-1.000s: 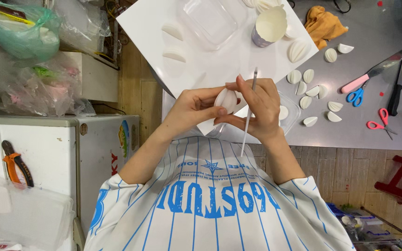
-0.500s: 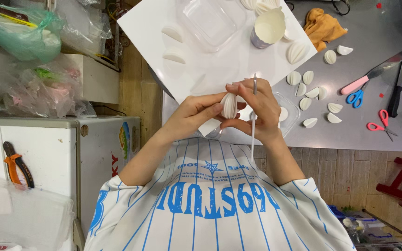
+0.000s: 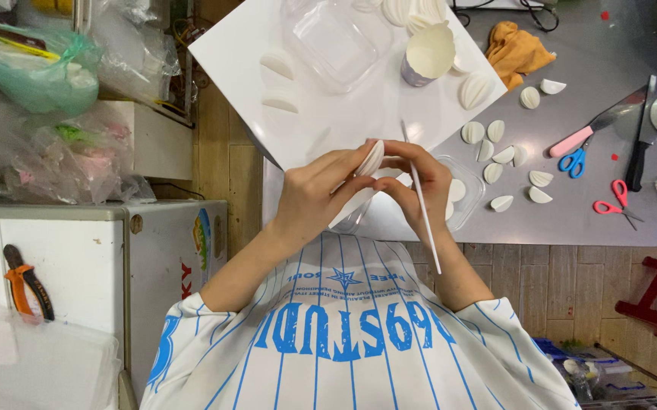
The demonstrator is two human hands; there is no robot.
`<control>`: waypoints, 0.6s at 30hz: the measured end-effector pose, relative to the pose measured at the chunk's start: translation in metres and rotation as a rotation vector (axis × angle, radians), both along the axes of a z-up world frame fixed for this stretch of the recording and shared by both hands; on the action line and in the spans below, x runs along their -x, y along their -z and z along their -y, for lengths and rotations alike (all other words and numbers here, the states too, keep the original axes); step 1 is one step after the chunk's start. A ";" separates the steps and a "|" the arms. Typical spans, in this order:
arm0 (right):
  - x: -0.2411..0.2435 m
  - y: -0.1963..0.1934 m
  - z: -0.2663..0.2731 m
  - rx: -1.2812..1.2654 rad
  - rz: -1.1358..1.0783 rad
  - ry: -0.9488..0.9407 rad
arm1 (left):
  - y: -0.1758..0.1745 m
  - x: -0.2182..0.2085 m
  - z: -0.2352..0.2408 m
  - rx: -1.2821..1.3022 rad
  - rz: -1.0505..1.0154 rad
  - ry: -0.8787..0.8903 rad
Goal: The person repeatedly picks up small white dough pieces, uses a thin white stick to press and shape them into curved forms, and places the shaped pieces into a clear plastic container. The process is repeated for multiple pieces throughout the clip.
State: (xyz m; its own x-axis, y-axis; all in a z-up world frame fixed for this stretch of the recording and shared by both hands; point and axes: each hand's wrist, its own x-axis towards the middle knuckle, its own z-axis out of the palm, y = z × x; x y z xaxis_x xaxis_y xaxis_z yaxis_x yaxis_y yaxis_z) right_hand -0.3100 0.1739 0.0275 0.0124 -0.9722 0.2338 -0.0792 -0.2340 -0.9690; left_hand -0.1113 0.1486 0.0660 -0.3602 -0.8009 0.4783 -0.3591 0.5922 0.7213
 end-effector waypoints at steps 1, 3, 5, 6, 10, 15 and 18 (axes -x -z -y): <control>0.000 0.003 0.000 -0.043 0.005 0.015 | 0.000 0.001 -0.001 0.029 0.009 -0.001; 0.001 0.006 -0.002 -0.119 0.042 0.007 | -0.001 -0.001 -0.004 0.091 0.025 -0.001; 0.003 0.008 -0.005 -0.187 0.104 -0.038 | -0.002 -0.002 -0.005 0.112 0.067 0.011; 0.005 0.009 -0.005 -0.182 0.089 -0.062 | -0.002 -0.003 -0.005 0.123 0.087 0.018; 0.016 0.016 -0.008 -0.207 0.078 -0.170 | -0.003 -0.008 0.001 0.281 0.065 0.112; 0.024 0.025 -0.009 -0.367 0.383 -0.292 | -0.009 -0.012 0.001 0.186 -0.019 0.193; 0.022 0.025 -0.009 -0.371 0.406 -0.317 | -0.011 -0.011 0.002 0.299 0.007 0.198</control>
